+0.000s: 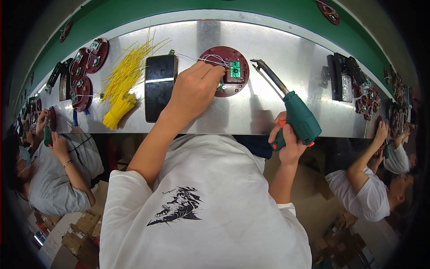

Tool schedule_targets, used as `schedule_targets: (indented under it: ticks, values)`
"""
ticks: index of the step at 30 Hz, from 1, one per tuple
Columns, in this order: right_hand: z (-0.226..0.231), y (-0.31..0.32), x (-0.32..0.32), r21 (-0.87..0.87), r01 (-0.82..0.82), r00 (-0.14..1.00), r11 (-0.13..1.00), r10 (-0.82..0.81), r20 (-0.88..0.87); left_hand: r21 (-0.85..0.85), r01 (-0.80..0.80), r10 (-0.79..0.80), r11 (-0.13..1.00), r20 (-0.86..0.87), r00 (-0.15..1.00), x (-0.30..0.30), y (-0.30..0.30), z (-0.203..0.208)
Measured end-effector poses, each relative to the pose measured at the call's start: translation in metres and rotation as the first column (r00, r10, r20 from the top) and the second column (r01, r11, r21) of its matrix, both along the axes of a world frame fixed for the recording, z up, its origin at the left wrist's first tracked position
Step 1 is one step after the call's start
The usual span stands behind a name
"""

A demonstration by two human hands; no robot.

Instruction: Soldering electronic components onto small circuit boards on a factory assembly line.

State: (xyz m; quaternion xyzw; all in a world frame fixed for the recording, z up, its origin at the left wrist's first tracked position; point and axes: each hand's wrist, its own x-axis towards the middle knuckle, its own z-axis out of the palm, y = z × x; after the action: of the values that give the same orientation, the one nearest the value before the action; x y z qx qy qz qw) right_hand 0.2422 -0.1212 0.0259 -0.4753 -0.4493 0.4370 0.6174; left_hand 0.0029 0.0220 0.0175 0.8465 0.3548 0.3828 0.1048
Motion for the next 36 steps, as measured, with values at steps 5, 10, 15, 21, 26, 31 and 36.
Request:
schedule_targets:
  ticks: [5,10,15,21,26,31,36]
  values:
    - [0.004,-0.002,-0.004,0.006,0.041,0.999,0.999,-0.041,-0.025,0.072,-0.139,0.128,0.988,0.143,0.981,-0.007,-0.005,0.012]
    - [0.009,-0.003,-0.007,0.003,0.059,0.997,0.998,-0.059,0.052,-0.112,-0.202,0.208,0.973,0.052,0.977,-0.005,-0.01,0.028]
    - [0.008,-0.005,-0.006,0.014,-0.005,0.989,1.0,0.002,0.149,0.034,-0.04,0.04,0.999,0.009,0.999,0.004,-0.007,0.019]
    - [0.003,-0.007,-0.006,0.038,-0.074,0.981,0.997,0.066,0.185,-0.035,-0.049,0.051,0.998,0.064,0.997,0.004,-0.008,0.008]
    - [0.0,-0.007,-0.003,0.008,-0.115,0.977,0.993,0.112,0.183,-0.02,-0.056,0.057,0.998,0.071,0.996,0.008,-0.006,0.0]
    - [0.002,-0.005,0.0,-0.018,-0.14,0.97,0.99,0.14,0.197,-0.039,-0.07,0.072,0.997,0.064,0.995,0.01,-0.006,-0.002]
    - [0.001,-0.006,0.001,-0.015,-0.154,0.965,0.988,0.154,0.211,-0.062,-0.062,0.066,0.996,0.066,0.996,0.011,-0.007,-0.002]
